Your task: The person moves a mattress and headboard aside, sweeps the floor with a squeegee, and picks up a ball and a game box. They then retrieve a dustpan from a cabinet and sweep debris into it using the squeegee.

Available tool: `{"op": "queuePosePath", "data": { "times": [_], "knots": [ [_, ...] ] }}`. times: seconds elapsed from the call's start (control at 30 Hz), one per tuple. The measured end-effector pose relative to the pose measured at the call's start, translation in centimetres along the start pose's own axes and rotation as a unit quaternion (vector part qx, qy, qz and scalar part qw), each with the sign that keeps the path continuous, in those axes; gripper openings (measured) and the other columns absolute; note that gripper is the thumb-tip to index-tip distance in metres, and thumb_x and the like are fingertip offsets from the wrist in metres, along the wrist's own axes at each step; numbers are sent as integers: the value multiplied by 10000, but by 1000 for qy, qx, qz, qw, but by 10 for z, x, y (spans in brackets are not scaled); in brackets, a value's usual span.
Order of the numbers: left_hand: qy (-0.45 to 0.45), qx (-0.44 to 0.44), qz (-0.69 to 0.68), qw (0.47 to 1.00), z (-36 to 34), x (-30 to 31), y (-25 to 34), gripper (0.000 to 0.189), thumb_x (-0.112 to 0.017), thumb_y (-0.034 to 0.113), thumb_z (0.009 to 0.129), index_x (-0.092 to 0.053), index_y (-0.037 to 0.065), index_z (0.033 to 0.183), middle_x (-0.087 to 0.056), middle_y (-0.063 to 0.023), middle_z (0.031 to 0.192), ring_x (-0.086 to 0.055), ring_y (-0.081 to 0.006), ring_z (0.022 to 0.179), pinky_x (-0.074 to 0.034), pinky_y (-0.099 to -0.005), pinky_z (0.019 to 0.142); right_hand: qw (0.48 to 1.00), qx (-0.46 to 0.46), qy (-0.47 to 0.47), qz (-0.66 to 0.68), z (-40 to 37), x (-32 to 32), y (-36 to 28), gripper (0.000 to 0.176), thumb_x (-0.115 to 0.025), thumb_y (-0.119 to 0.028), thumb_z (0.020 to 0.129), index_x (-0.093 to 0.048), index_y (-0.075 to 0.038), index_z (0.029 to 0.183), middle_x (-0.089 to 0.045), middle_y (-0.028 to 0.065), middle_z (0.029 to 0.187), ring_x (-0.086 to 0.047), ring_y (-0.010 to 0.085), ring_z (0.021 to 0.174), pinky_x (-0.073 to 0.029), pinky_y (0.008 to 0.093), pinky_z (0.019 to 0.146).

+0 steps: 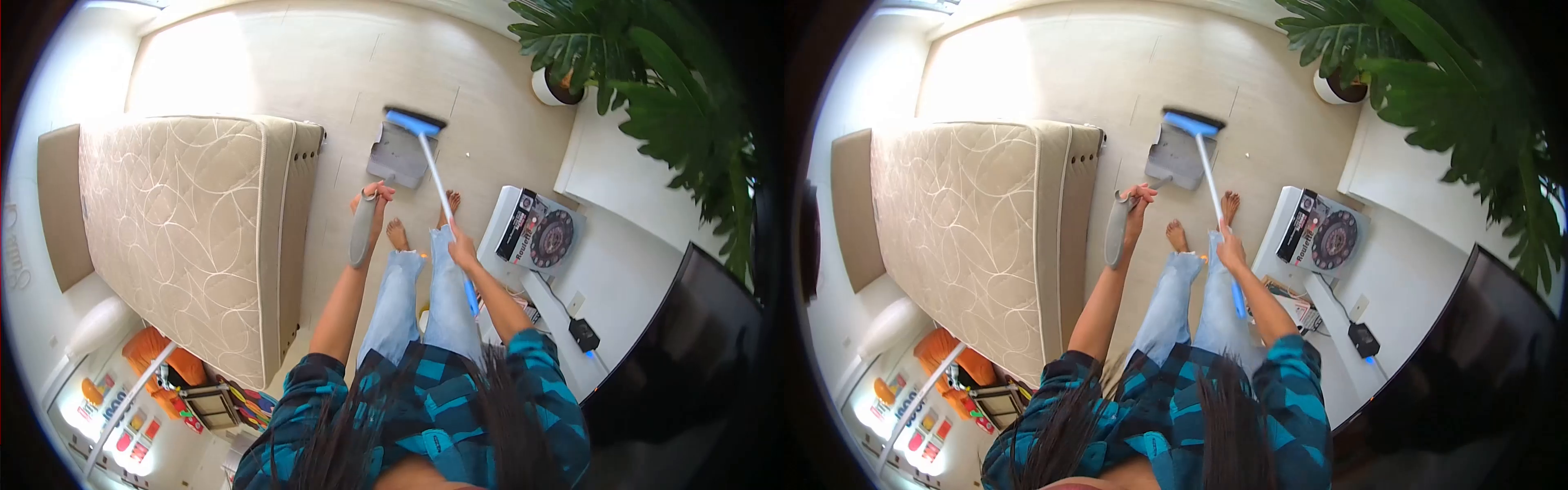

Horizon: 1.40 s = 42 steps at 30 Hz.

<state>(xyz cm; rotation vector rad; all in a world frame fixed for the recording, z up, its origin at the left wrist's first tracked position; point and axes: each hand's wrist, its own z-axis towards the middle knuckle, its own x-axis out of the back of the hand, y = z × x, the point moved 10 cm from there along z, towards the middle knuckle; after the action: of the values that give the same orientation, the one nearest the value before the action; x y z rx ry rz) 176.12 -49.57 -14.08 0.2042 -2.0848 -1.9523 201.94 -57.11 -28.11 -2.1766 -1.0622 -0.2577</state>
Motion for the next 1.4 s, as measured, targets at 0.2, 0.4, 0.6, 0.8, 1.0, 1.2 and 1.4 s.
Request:
{"op": "queuePosePath", "data": {
  "times": [0.2,0.4,0.6,0.8,1.0,1.2,1.4],
  "knots": [
    [-31,-14,-35,999,-13,14,8,61,-490,-27,765,-468,25,740,-510,-43,663,-537,-181,818,-373,-334,857,993,-9,79,91,-137,53,23,669,-456,15,693,-271,-257,1275,-563,105,982,-430,89,387,-382,231,349],
    [-119,35,-4,992,-43,32,27,114,-480,-44,749,-466,11,651,-557,-72,723,-526,-187,883,-363,-342,868,931,-84,97,341,-29,153,75,578,-436,-33,743,-247,-123,1282,-421,4,476,-396,95,336,-341,256,283],
    [-174,13,43,984,-53,22,18,67,-480,-60,714,-489,-3,682,-488,-33,616,-539,-152,698,-378,-331,857,960,-124,214,134,5,-16,75,647,-486,-57,717,-202,-142,1292,-544,185,859,-571,290,652,-483,365,601],
    [-132,64,18,989,-54,20,7,120,-508,-49,710,-455,17,625,-555,-66,652,-558,-182,778,-384,-335,861,939,-171,-20,298,-178,-78,-3,635,-509,-36,695,-303,-220,1267,-502,64,570,-471,137,427,-418,278,416],
    [-91,38,24,995,-70,44,10,140,-480,-74,704,-435,16,606,-500,-52,616,-555,-192,800,-366,-370,889,972,-87,92,199,-76,84,63,596,-434,26,757,-253,-190,1282,-414,-1,454,-385,81,330,-327,238,274],
    [21,85,22,996,-114,68,7,154,-467,-87,709,-426,18,605,-515,-58,676,-530,-203,882,-329,-383,920,947,-92,107,289,144,142,35,587,-460,-70,725,-249,-88,1273,-457,57,539,-479,167,395,-419,303,364],
    [89,103,51,989,-123,66,1,121,-481,-53,706,-450,7,605,-533,-85,636,-557,-176,725,-353,-381,906,999,1,46,-17,6,-29,8,635,-449,-62,714,-220,-216,1286,-548,227,844,-551,361,761,-416,438,660]
  ]
}}
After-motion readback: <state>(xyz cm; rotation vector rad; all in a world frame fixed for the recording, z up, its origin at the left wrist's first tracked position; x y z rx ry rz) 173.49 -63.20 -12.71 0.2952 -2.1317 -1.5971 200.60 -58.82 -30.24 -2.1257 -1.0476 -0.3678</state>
